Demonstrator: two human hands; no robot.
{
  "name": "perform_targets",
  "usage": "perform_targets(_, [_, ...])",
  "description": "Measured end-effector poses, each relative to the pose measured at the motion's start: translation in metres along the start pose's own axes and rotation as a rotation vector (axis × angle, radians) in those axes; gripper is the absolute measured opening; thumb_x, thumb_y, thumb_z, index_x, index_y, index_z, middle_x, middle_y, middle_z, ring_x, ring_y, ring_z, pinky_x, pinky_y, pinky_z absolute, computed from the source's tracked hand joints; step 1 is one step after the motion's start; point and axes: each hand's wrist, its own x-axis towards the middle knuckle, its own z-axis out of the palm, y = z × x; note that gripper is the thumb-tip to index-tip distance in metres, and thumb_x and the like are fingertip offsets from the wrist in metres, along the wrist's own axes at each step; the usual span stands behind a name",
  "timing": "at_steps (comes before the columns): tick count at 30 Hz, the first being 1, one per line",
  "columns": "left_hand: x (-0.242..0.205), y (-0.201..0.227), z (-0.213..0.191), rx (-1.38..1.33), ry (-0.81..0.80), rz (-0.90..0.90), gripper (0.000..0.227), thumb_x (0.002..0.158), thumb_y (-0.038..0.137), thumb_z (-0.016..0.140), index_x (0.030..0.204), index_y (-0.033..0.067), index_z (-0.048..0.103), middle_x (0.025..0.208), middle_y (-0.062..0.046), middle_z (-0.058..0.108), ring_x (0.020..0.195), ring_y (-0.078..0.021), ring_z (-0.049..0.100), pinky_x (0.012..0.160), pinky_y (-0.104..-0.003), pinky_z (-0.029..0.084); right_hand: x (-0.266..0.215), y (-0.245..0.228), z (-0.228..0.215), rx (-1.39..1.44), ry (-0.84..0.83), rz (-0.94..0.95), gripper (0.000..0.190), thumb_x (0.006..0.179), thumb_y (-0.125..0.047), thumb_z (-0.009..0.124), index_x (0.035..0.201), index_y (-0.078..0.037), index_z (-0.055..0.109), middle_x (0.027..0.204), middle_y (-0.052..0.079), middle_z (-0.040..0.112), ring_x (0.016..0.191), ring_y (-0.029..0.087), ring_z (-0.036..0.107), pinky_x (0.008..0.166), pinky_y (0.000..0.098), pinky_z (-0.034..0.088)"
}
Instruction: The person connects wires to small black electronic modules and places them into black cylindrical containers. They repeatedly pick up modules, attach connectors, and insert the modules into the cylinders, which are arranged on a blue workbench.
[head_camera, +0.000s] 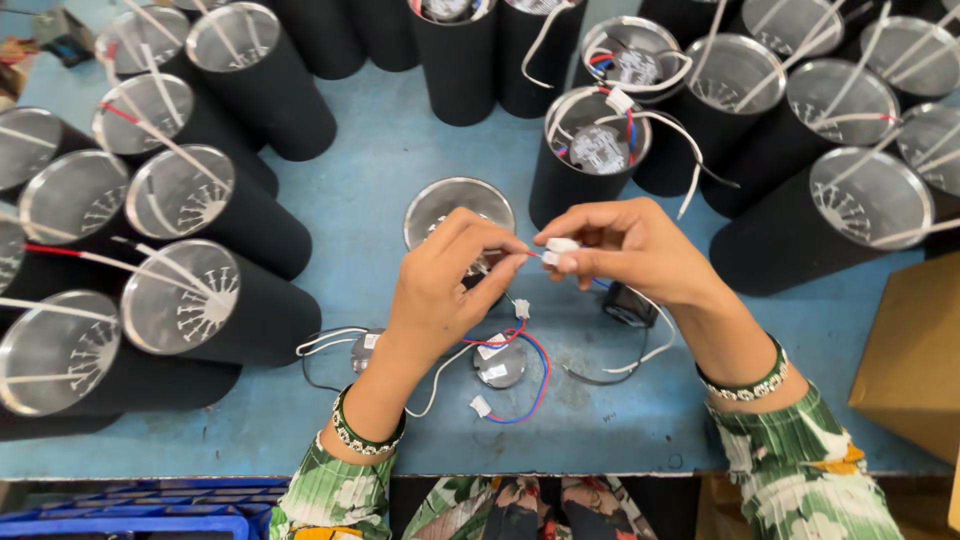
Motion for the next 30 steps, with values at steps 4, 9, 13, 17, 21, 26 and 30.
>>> perform_targets(4, [0.0,-0.001,-0.002,-0.002,-0.006,0.006,0.016,0.09,0.008,0.08,0.102,0.0071,0.069,0.096,-0.006,0.066,0.077,-0.0205,0.068,0.067,-0.031,0.054,-0.001,0.002,-0.001,-0.024,0.042,-0.019,0.023,0.084,-0.003,0.077,0.106,0.003,0.075,0.095,0.006,0.072,0.085,0.011,0.07,0.067,0.0236,0.055])
perform_targets(9, [-0.003,-0.004,-0.001,0.002,0.005,0.0,0.015,0.091,0.009,0.08,0.101,0.0078,0.07,0.095,-0.005,0.066,0.077,-0.019,0.07,0.065,-0.03,0.055,-0.002,0.011,0.005,-0.092,0.052,-0.097,0.019,0.086,-0.004,0.079,0.104,0.003,0.075,0.096,0.004,0.068,0.083,0.008,0.064,0.068,0.0218,0.051])
perform_targets(13, [-0.004,-0.004,0.0,0.012,-0.004,0.018,0.014,0.091,0.009,0.079,0.1,0.0084,0.068,0.093,-0.003,0.064,0.079,-0.0157,0.072,0.068,-0.028,0.057,-0.003,0.011,0.01,-0.236,0.092,-0.16,0.018,0.086,-0.006,0.079,0.102,0.001,0.074,0.097,0.003,0.067,0.083,0.006,0.061,0.068,0.0204,0.05])
perform_targets(17, [-0.004,-0.004,0.001,0.022,0.008,0.034,0.014,0.09,0.007,0.079,0.1,0.0084,0.068,0.092,-0.003,0.063,0.079,-0.0146,0.071,0.068,-0.028,0.057,-0.004,0.007,0.013,-0.391,0.133,-0.232,0.017,0.086,-0.007,0.079,0.101,0.0,0.074,0.096,0.003,0.069,0.08,0.006,0.062,0.065,0.0201,0.049])
perform_targets(21, [-0.005,-0.003,0.0,0.007,0.016,0.016,0.015,0.09,0.007,0.079,0.1,0.0079,0.068,0.092,-0.003,0.062,0.079,-0.0141,0.071,0.068,-0.027,0.057,-0.004,0.001,0.016,-0.425,0.15,-0.236,0.015,0.086,-0.006,0.078,0.099,-0.001,0.074,0.096,0.002,0.07,0.079,0.006,0.064,0.063,0.02,0.05])
perform_targets(26, [-0.005,-0.003,0.001,0.043,0.021,0.051,0.015,0.09,0.008,0.079,0.099,0.0082,0.067,0.091,-0.003,0.061,0.08,-0.0159,0.07,0.068,-0.029,0.056,-0.006,-0.002,0.022,-0.497,0.173,-0.273,0.015,0.086,-0.007,0.079,0.099,-0.002,0.074,0.097,0.003,0.072,0.081,0.007,0.066,0.063,0.0204,0.051])
perform_targets(30, [-0.006,-0.004,0.0,0.11,0.015,0.102,0.017,0.089,0.009,0.079,0.099,0.0086,0.065,0.091,-0.003,0.061,0.08,-0.019,0.068,0.066,-0.033,0.052,-0.005,-0.002,0.029,-0.554,0.237,-0.359,0.015,0.087,-0.007,0.079,0.099,-0.001,0.073,0.099,0.004,0.072,0.079,0.008,0.067,0.061,0.0207,0.052])
